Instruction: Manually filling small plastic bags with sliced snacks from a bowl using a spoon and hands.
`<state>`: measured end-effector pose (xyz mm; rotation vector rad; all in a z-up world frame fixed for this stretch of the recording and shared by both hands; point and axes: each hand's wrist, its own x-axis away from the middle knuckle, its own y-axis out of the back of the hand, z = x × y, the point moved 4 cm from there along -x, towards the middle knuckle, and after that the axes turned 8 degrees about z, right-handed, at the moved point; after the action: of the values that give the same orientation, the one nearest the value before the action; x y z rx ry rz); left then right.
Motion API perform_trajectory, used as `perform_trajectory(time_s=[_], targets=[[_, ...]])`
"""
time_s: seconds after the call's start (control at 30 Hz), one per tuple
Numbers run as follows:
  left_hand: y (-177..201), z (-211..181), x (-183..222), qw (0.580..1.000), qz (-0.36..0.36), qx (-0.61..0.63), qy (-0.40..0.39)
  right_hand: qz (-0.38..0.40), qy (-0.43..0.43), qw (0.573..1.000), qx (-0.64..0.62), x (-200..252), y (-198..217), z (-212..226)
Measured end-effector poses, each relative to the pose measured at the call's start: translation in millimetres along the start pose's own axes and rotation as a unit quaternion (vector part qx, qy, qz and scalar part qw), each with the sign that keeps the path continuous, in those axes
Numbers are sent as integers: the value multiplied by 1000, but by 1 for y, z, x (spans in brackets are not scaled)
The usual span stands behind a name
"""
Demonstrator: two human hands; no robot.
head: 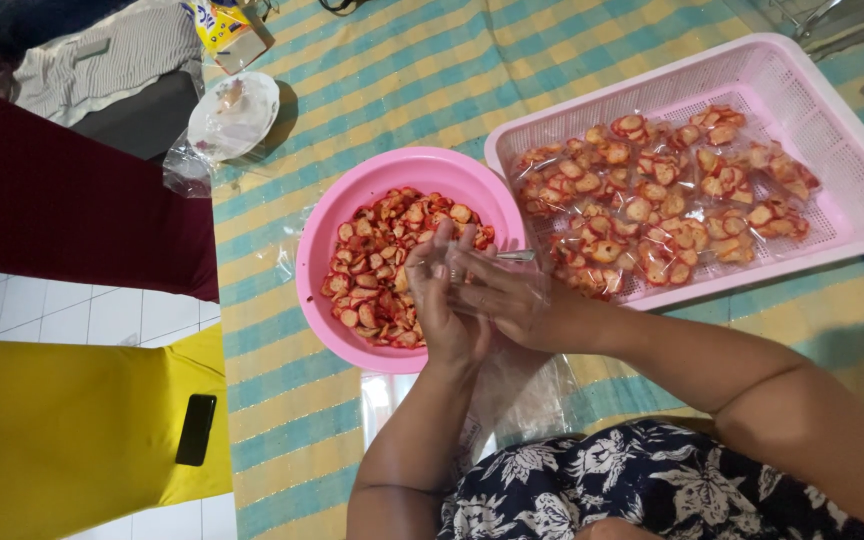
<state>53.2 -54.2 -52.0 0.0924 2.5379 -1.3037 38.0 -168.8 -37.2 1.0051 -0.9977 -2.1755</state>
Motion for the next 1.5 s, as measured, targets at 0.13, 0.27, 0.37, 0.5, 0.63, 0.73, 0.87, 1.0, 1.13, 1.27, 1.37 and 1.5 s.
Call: perform_trajectory(time_s=[0.13,0.27,0.37,0.5,0.63,0.73,0.87,1.0,1.13,1.27,1.37,1.5], targets=[[12,-1,-4,1000,-21,-1,19,-35,43,996,71,0,15,13],[19,-20,-18,997,-70,7,19,-40,48,998,19,-12,57,42],[39,-54,-32,995,-67,20,-65,-50,55,996,-56,-9,58,32],[64,-98,-44,985,-119,30,-121,-99,10,995,0,7,38,-11],[94,-122,-47,978,-125,17,-167,-43,-26,990,130,-1,31,-35],[103,-126,-52,973,-140,34,-181,57,-62,970,229,-21,18,-46],[118,-119,-60,966,-159,47,-200,171,-98,932,305,-34,-18,-103],[131,-113,-66,964,-179,47,-189,170,-44,917,359,-42,-30,-119],[126,-112,-65,962,-194,55,-184,240,-51,905,348,-53,-21,-109],[124,-112,-64,961,-198,54,-185,240,-79,928,275,-69,-8,-102],[127,-111,-64,958,-206,61,-192,218,-64,953,201,-82,-22,-96],[124,-111,-63,958,-202,61,-195,180,-35,958,219,-92,-65,-106]])
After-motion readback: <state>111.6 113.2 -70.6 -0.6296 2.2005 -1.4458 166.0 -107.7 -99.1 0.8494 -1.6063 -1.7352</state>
